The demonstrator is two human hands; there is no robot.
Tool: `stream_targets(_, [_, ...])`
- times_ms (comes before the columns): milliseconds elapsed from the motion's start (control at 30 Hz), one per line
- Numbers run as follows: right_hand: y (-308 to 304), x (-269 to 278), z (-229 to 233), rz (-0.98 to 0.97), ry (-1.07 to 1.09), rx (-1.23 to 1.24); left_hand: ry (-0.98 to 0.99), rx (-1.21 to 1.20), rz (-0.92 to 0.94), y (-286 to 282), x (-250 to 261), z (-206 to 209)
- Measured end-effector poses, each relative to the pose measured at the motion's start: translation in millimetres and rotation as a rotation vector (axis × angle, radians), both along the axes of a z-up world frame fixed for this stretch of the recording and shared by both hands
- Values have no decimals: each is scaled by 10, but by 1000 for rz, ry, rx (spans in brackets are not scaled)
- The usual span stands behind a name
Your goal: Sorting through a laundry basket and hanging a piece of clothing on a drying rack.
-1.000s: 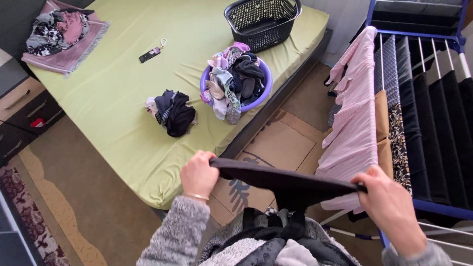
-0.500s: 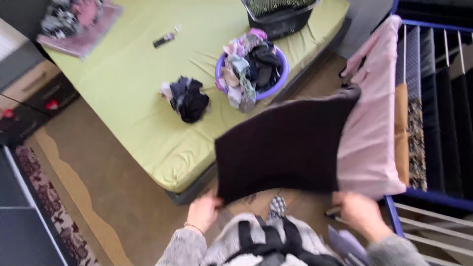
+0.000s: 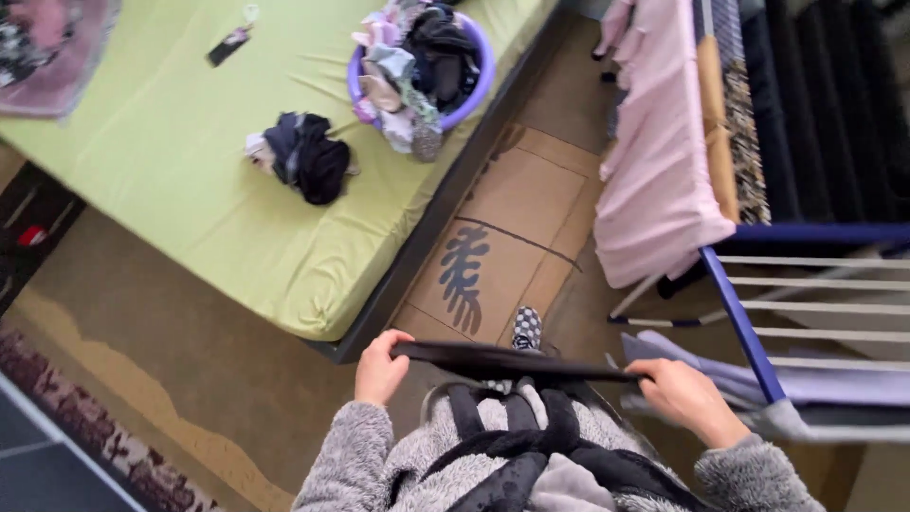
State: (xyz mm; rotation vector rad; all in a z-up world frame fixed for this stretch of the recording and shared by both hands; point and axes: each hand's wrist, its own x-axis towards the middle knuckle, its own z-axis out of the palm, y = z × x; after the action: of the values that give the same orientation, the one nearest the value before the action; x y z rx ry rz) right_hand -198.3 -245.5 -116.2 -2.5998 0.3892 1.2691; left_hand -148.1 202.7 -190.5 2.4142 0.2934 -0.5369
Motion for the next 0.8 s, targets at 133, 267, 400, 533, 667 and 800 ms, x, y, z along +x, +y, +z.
stream_targets(133, [-62,-277,424,-374,-112,110,-106,-387,99,-185,141,333])
stream_targets(267, [-251,-533,539,-835,-410,489,-135,-536,0,-520,275,914])
stream_targets(400, [-398,-649,832,-869,-563,601,-65,-725,-111,-879,353,1482])
stream_targets(533, [-634,-828,875,-895,-690,708,106,-508,-403,-1039,450,1741])
stream_targets(667, [-907,-1118,1037,-778,-924,767,-259,-164,-404,-1292,414,1966])
stream_targets(800, [-1389,-1493,1192,-684,-1110,712,-662,-192,-210,-1872,26,2235])
